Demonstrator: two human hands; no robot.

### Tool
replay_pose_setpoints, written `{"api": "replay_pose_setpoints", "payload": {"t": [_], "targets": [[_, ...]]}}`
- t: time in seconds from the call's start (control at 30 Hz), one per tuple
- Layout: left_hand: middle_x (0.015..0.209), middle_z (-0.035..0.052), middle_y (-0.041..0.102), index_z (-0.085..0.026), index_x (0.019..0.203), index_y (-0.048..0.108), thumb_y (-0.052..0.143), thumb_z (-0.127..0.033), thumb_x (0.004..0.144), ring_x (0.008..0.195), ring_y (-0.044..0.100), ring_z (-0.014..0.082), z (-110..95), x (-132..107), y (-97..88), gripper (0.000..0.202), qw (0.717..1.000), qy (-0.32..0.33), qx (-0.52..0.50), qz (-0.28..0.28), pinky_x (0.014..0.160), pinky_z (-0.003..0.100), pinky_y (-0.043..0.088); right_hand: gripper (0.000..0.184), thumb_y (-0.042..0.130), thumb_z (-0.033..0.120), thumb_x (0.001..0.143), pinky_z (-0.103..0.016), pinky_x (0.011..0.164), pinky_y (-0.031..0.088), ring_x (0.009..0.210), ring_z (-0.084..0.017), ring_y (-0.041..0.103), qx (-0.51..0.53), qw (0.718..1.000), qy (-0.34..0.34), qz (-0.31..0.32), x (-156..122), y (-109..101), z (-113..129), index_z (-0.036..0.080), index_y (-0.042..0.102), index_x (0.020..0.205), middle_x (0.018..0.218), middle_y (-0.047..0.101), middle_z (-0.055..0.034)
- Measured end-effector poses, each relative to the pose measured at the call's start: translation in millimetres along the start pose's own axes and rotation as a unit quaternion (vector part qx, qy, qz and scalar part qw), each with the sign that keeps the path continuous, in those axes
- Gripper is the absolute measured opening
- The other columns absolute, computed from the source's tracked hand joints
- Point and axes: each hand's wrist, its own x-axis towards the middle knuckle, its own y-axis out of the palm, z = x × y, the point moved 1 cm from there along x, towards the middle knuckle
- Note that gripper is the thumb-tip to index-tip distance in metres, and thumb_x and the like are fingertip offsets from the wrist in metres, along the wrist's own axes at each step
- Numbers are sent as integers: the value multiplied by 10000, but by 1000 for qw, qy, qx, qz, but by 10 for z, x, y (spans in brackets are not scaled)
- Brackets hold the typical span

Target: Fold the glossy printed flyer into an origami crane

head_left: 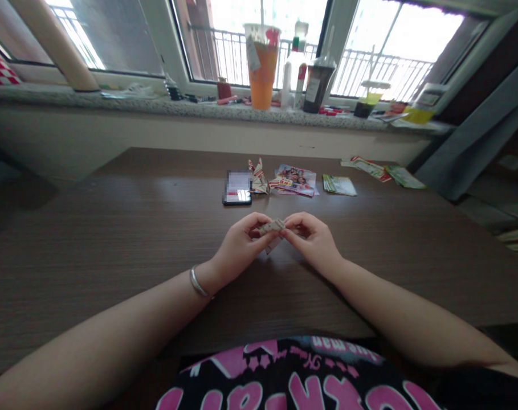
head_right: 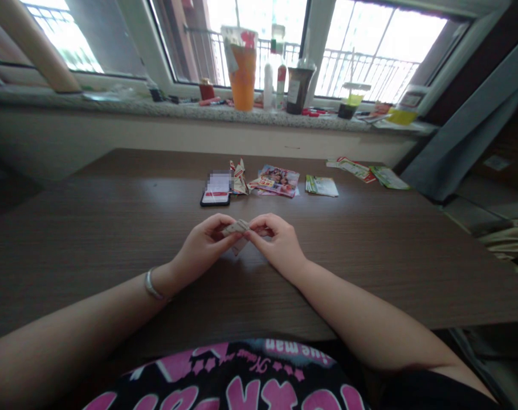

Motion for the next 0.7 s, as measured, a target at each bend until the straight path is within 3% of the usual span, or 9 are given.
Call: {"api": "replay_pose_setpoints", "payload": {"t": [0.2,0.37,0.5,0.7], "targets": [[832,17,654,-159,906,611,680,-279,817,720,636,120,20,4,13,165,1000,-11,-13,10,637,222,541,359,759,521,677,-285,584,506,638,-159,613,43,995,93,-15,20,38,-44,188,637,733,684,665,-23],[720,-15,613,-161,835,554,688,-321,808,611,599,100,-1,-7,41,211,997,-57,-56,17,535,195,498,400,795,521,616,-260,584,495,613,-135,622,122,982,143,-5,34,70,-22,186,595,707,676,681,-10],[685,-33,575,-168,778,517,687,-321,805,578,563,84,-30,-18,45,230,996,-69,-54,12,514,179,453,386,785,503,642,-256,605,495,633,-134,639,139,980,144,6,21,76,-2,196,565,721,695,692,-7],[722,-21,575,-175,776,500,685,-361,799,600,556,96,-30,-7,32,263,996,-77,-54,-10,538,202,443,303,741,416,732,-275,654,517,696,-159,679,73,991,108,-1,-19,51,-20,211,561,863,744,718,-6]]}}
